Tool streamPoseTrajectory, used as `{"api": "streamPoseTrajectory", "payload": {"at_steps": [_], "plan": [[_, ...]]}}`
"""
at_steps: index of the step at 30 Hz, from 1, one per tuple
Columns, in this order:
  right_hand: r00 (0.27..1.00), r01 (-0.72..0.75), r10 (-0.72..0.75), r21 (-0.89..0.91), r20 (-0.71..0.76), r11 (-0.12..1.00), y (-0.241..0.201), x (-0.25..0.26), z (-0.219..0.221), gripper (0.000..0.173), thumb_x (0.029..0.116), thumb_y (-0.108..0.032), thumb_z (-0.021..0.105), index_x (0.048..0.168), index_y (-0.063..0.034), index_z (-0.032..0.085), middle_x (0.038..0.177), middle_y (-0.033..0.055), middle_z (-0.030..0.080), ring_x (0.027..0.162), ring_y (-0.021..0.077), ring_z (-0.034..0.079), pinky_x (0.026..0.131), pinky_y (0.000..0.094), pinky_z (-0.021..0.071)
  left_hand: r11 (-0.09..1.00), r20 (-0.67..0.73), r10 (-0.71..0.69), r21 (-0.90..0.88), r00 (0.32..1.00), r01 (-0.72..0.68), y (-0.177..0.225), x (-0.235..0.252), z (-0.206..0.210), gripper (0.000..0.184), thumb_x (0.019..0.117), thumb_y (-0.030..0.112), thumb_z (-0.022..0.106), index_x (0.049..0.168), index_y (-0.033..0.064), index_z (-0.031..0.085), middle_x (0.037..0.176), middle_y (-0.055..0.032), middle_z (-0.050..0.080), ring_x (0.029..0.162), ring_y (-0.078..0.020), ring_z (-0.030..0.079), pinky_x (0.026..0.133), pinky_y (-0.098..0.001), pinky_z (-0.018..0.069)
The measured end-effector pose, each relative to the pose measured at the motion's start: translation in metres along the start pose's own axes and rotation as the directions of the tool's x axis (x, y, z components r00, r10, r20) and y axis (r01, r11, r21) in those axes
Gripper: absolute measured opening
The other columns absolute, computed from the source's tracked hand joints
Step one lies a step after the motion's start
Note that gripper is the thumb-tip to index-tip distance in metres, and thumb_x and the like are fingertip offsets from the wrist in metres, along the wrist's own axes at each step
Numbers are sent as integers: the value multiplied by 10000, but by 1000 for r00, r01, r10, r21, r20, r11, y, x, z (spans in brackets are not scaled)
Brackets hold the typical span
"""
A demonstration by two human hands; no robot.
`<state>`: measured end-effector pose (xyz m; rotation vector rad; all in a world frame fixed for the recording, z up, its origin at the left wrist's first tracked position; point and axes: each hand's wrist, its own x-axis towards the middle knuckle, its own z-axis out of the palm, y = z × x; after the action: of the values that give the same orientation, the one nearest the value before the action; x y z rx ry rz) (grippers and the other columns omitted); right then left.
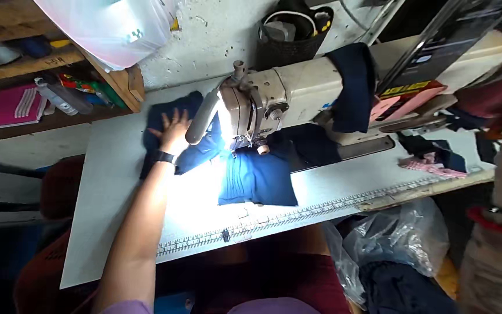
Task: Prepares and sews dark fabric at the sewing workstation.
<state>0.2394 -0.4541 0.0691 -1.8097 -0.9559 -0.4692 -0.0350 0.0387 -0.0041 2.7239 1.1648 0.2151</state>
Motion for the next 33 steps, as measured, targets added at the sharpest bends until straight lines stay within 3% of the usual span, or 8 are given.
{"api": "streamPoseTrajectory", "payload": {"at_steps": [2, 4, 9, 15, 19, 27, 31, 33], "plan": [[996, -17, 13, 52, 84, 999, -42, -18, 18, 513, 1120, -457, 204, 1164, -70, 538, 948, -31, 642, 801, 39, 651, 724, 294, 587, 987, -12, -158, -17, 987, 158, -23, -23, -22, 585, 1097, 456, 325, 1631, 220, 299, 1700, -119, 224, 1547, -510, 81, 1032, -904, 40], [959, -39, 41, -13, 279, 999, -77, -37, 43, 606, 1102, -524, 203, 1091, -18, 537, 796, 24, 591, 638, 89, 582, 572, 313, 528, 964, -51, -265, 18, 963, 266, -49, -46, -27, 614, 1096, 475, 291, 1632, 175, 290, 1687, -168, 237, 1530, -541, 109, 1015, -912, 75], [731, 180, -5, -186, 683, 966, -123, -88, 118, 424, 1087, -286, 456, 1445, -88, 571, 1130, 210, 686, 799, 364, 716, 651, 546, 592, 902, -39, -379, 206, 925, 378, -65, -138, -45, 918, 1012, 697, 322, 1581, -23, 301, 1529, -415, 342, 1327, -666, 396, 950, -804, 383], [612, 489, -346, 4, 711, 872, -187, -120, 213, 470, 946, 3, 564, 1403, -89, 624, 1016, 170, 689, 826, 325, 691, 664, 445, 565, 857, 5, -428, 320, 904, 404, -28, -246, -49, 1032, 964, 768, 337, 1560, -74, 318, 1462, -449, 407, 1237, -632, 522, 972, -711, 438], [526, 501, -245, -64, 815, 863, -222, -118, 250, 488, 956, 18, 546, 1444, 7, 541, 1132, 226, 665, 944, 373, 678, 703, 474, 549, 827, 24, -478, 347, 878, 441, -29, -255, -52, 1043, 963, 779, 310, 1566, -73, 305, 1472, -430, 415, 1238, -604, 541, 993, -687, 436], [637, 381, -231, -40, 735, 924, -183, -114, 246, 413, 1006, -96, 544, 1408, -19, 597, 1262, 208, 666, 1130, 378, 660, 888, 537, 557, 719, 96, -669, 336, 737, 609, -76, -243, -86, 1077, 946, 786, 370, 1500, -138, 362, 1350, -428, 524, 1258, -563, 544, 996, -668, 456], [686, 308, -181, -55, 704, 950, -190, -92, 270, 285, 1021, -156, 530, 1219, -11, 675, 1130, 218, 671, 1073, 405, 649, 839, 581, 541, 781, 161, -601, 326, 782, 533, -53, -262, -117, 896, 952, 764, 413, 965, -84, 703, 1029, -310, 696, 1065, -485, 668, 866, -677, 497], [684, 380, -255, -36, 683, 924, -198, -90, 267, 312, 999, -90, 557, 1272, 20, 662, 1187, 253, 662, 1105, 438, 637, 890, 602, 521, 847, 0, -491, 234, 871, 477, -57, -269, -129, 781, 994, 684, 441, 912, -40, 723, 940, -296, 703, 967, -506, 682, 783, -708, 496]]}}
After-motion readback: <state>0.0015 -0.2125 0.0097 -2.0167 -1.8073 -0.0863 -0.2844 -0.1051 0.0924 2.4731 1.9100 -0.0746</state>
